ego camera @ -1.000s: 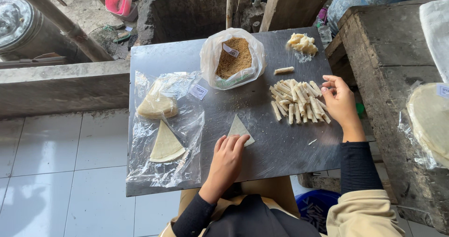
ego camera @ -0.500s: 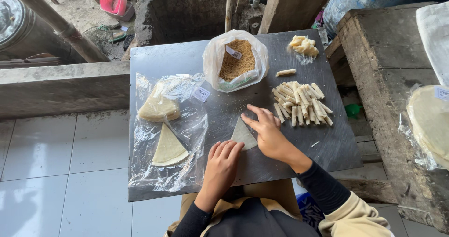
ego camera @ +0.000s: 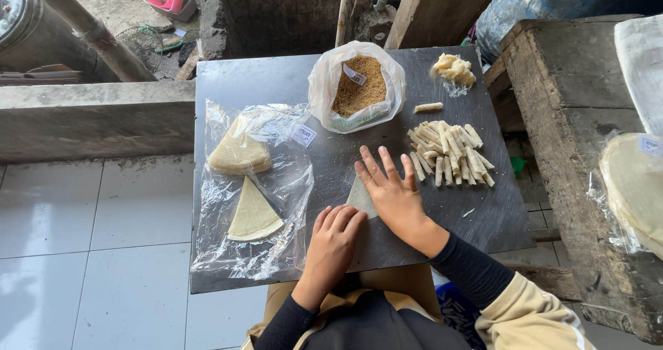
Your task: The person places a triangular wrapper on a table, adds a spoonful of filling from a plastic bag, and rolls the wrapper into a cylinder. They repeat this for multiple items and then move the finished rolls into a bucket.
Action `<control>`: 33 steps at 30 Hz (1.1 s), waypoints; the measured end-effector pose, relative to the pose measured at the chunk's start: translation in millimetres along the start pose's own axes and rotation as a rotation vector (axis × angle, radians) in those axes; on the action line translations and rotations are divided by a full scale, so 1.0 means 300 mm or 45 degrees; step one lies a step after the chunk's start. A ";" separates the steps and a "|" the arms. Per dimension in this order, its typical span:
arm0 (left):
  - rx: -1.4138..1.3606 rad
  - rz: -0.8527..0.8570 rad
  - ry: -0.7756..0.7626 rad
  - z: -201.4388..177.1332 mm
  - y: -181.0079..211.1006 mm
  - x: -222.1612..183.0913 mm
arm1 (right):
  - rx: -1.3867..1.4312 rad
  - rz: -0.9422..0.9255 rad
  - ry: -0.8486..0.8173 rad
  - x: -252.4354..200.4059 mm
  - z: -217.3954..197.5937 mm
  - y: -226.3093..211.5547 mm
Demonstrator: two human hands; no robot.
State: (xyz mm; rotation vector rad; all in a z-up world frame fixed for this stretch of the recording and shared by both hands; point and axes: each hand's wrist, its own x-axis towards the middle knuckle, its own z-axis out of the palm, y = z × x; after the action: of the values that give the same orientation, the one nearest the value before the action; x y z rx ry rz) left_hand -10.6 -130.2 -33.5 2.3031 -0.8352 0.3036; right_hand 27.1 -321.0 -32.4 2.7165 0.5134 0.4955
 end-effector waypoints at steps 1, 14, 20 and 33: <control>0.001 0.003 0.000 0.001 0.000 -0.001 | -0.019 -0.006 0.023 -0.002 0.001 0.002; 0.029 -0.006 -0.009 0.012 -0.003 -0.003 | 0.674 0.243 -0.029 -0.029 0.011 0.067; 0.015 -0.005 -0.004 0.006 -0.001 0.001 | 0.648 0.094 0.063 -0.012 -0.011 0.014; -0.042 0.020 0.028 -0.004 -0.004 -0.003 | 0.987 0.321 0.553 0.278 -0.027 0.258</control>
State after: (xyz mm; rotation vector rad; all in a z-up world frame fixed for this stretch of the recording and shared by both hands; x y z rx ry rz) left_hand -10.4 -128.3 -33.7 2.2600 -0.8414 0.3188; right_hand 118.9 -353.7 26.9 3.4453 0.5542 1.1778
